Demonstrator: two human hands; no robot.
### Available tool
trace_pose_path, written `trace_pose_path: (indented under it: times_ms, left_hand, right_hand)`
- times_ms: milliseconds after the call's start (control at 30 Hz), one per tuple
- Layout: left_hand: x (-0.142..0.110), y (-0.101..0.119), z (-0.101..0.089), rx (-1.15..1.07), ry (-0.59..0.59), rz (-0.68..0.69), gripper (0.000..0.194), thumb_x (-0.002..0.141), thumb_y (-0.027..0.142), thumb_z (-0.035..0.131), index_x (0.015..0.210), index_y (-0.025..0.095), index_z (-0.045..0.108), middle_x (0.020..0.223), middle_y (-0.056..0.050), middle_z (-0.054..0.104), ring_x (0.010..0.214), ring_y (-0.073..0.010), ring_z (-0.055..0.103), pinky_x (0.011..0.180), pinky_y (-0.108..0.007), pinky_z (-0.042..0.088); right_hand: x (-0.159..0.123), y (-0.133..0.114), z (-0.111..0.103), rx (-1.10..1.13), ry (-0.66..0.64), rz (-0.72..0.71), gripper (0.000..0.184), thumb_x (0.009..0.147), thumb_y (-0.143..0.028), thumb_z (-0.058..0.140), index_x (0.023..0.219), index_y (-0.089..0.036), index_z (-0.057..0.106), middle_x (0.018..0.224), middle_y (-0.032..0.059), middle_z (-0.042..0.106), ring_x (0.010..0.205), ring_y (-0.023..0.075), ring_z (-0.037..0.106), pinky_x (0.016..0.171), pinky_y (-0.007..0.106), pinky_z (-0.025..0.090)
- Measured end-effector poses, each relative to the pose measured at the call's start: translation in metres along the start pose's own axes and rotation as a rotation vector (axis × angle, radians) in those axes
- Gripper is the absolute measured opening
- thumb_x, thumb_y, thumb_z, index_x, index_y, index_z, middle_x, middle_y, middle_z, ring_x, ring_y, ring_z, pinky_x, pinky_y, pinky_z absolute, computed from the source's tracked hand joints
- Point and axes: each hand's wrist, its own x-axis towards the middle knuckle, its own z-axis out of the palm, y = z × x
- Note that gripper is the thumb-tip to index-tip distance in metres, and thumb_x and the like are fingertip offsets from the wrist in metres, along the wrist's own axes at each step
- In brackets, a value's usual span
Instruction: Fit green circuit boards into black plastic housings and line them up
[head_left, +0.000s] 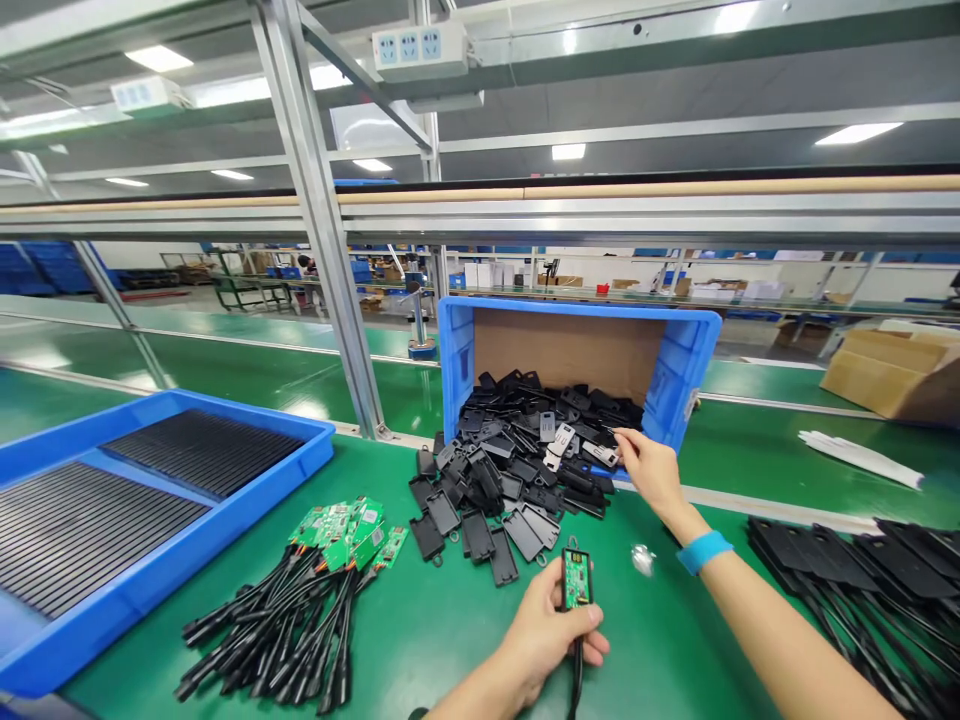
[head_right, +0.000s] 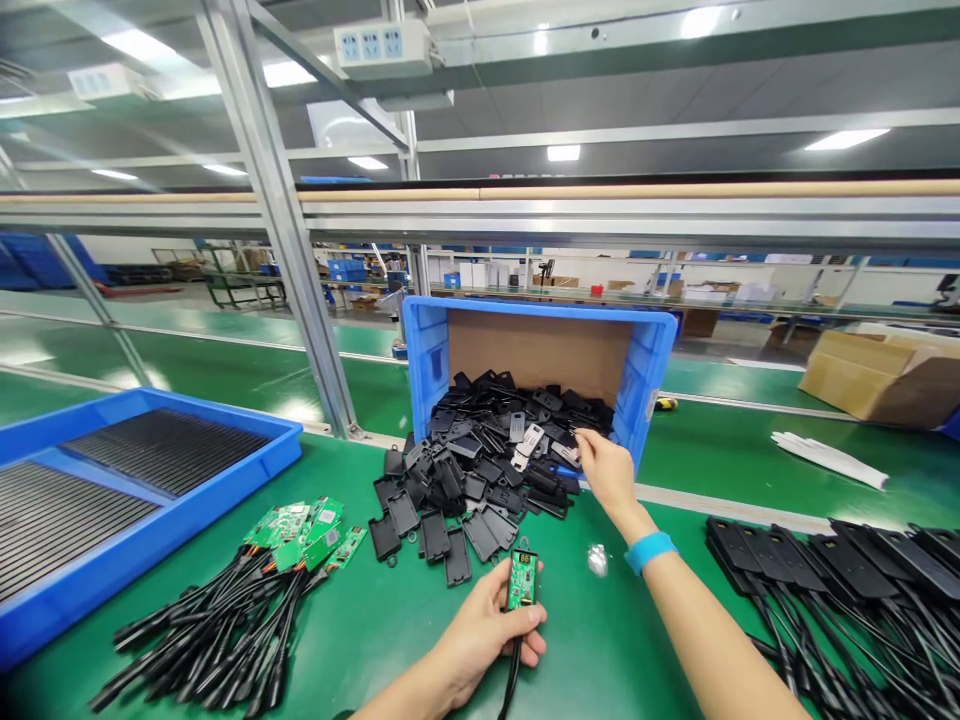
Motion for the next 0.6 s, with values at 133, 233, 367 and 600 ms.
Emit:
trace_pose_path:
  times_ms: [133, 233, 367, 600]
  left_hand:
    - [-0.005, 0.008, 0.001, -0.014, -0.047, -0.035, 0.078, 0.049, 0.038, 0.081, 0.114, 0.011, 0.047, 0.077, -0.006, 0.065, 0.051, -0.0112, 0.06, 0.045, -0.018, 0.047]
    - [-0.007, 0.01, 0.001, -0.008, -0.064, -0.034, 0.077, 0.05, 0.036, 0.081, 0.115, 0.011, 0.048, 0.078, -0.007, 0.066, 0.053, -0.0115, 0.06, 0.047, -0.019, 0.048]
    - [-0.006, 0.007, -0.003, 0.015, -0.117, -0.001, 0.071, 0.048, 0.024, 0.083, 0.11, 0.012, 0.052, 0.081, -0.007, 0.067, 0.057, -0.0119, 0.06, 0.05, -0.02, 0.048]
    - [-0.009, 0.009, -0.004, 0.088, -0.198, 0.02, 0.069, 0.045, 0.014, 0.083, 0.107, 0.012, 0.055, 0.082, -0.005, 0.065, 0.063, -0.0091, 0.055, 0.055, -0.019, 0.044]
  right_hand:
    - [-0.052, -0.02, -0.017, 0.326, -0.123, -0.005, 0.044, 0.092, -0.051, 0.028, 0.097, -0.016, 0.055, 0.08, 0.0065, 0.061, 0.067, 0.0194, 0.062, 0.053, 0.028, 0.051]
    - [-0.095, -0.029, -0.024, 0.604, -0.278, 0.054, 0.035, 0.086, -0.054, 0.049, 0.09, -0.019, 0.052, 0.074, -0.0004, 0.054, 0.05, 0.0104, 0.05, 0.045, 0.023, 0.046]
    - [-0.127, -0.028, -0.022, 0.898, -0.461, 0.164, 0.036, 0.078, -0.048, 0.067, 0.096, -0.021, 0.05, 0.075, -0.0025, 0.051, 0.054, 0.0094, 0.045, 0.044, 0.019, 0.042]
    - [-0.127, -0.021, -0.016, 0.833, -0.477, 0.143, 0.033, 0.077, -0.047, 0.067, 0.082, -0.015, 0.062, 0.071, 0.0016, 0.057, 0.063, 0.013, 0.048, 0.05, 0.022, 0.042]
